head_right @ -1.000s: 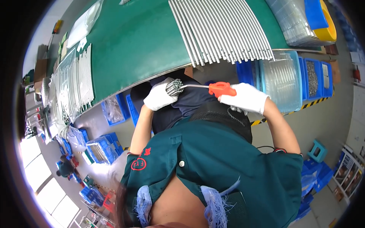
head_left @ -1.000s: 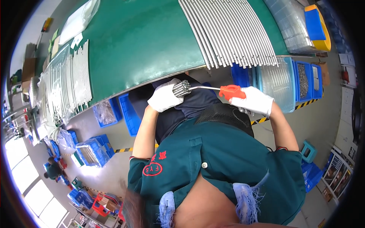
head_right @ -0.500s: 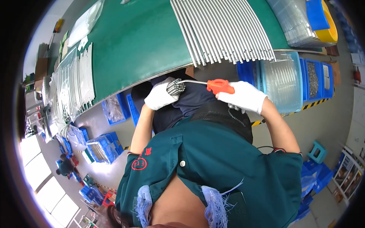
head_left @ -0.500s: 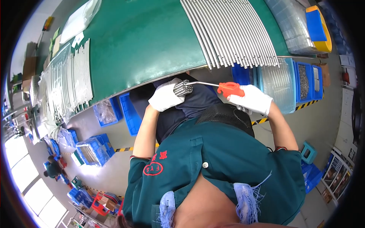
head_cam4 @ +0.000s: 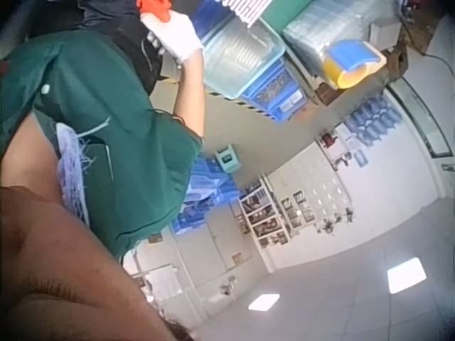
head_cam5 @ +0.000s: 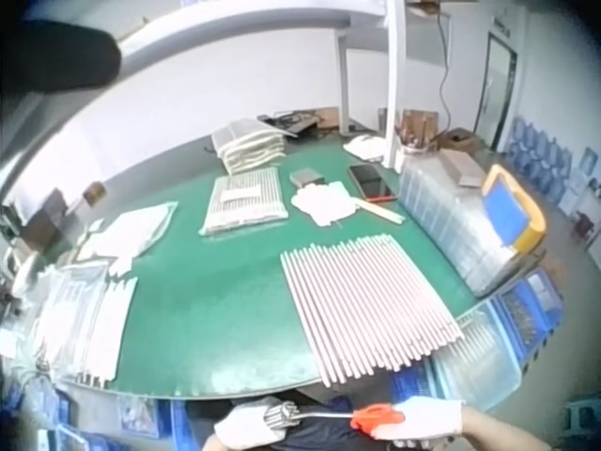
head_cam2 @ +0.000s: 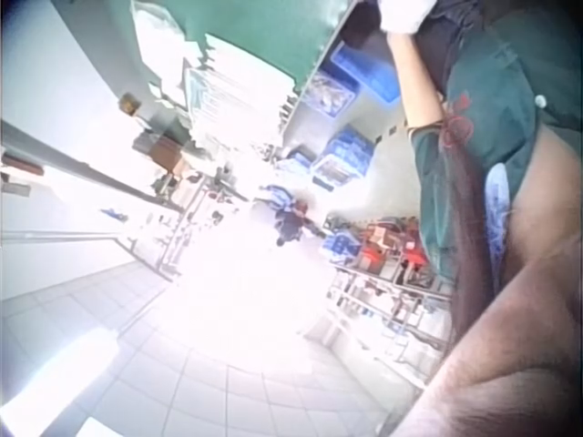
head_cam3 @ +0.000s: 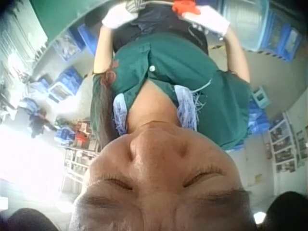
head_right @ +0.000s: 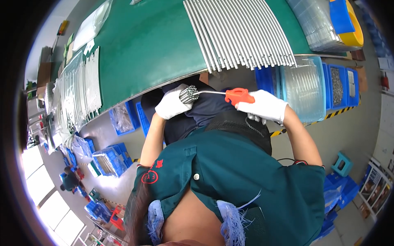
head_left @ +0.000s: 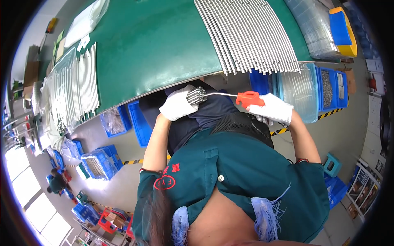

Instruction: Bagging bundles of thin metal rods on an assembly line.

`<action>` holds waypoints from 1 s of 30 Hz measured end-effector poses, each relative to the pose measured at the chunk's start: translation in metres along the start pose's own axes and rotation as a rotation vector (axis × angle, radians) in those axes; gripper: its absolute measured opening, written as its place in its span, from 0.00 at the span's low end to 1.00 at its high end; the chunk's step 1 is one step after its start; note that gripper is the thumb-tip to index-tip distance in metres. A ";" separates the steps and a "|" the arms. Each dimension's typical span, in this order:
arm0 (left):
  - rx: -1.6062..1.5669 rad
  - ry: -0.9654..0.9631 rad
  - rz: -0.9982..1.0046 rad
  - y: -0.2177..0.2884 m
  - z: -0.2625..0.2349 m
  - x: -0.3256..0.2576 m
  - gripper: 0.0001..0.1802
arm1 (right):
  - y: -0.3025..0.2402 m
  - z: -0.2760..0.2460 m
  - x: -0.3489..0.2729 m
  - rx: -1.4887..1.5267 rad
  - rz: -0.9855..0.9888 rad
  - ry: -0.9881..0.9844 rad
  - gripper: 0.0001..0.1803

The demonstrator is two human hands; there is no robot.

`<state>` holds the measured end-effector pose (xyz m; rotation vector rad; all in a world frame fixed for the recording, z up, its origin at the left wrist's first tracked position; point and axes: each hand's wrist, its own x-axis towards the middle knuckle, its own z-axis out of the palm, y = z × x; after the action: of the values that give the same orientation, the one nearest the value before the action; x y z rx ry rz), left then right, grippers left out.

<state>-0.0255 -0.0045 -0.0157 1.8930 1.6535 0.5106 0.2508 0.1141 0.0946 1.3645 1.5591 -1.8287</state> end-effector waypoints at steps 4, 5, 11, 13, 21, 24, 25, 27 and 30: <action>-0.097 0.033 -0.055 0.004 -0.002 0.001 0.14 | 0.006 -0.002 0.007 -0.111 -0.037 0.083 0.18; -0.027 0.024 0.001 0.003 -0.003 0.002 0.12 | 0.006 -0.002 0.004 -0.071 -0.022 0.044 0.20; -0.073 0.005 -0.076 0.009 -0.006 0.001 0.13 | 0.011 -0.003 0.005 -0.090 0.010 0.039 0.20; -0.074 0.018 -0.010 0.008 -0.006 0.001 0.14 | 0.008 -0.001 0.000 -0.038 0.014 0.010 0.22; -0.036 -0.012 -0.005 0.007 -0.004 0.001 0.15 | 0.004 0.002 0.003 0.008 -0.067 0.043 0.21; -0.145 -0.044 -0.204 0.014 -0.009 0.003 0.17 | -0.002 0.001 0.001 0.001 -0.045 -0.001 0.21; -0.144 -0.044 -0.205 0.016 -0.010 0.003 0.17 | -0.004 0.002 0.003 0.001 -0.045 -0.002 0.21; -0.131 -0.032 -0.231 0.018 -0.010 0.003 0.18 | -0.006 0.001 0.006 -0.022 -0.052 0.070 0.21; -0.126 -0.025 -0.229 0.014 -0.007 0.003 0.17 | -0.006 0.002 0.004 -0.031 -0.076 0.052 0.21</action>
<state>-0.0187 -0.0014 -0.0017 1.5901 1.7513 0.4820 0.2431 0.1151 0.0941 1.3666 1.6797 -1.8184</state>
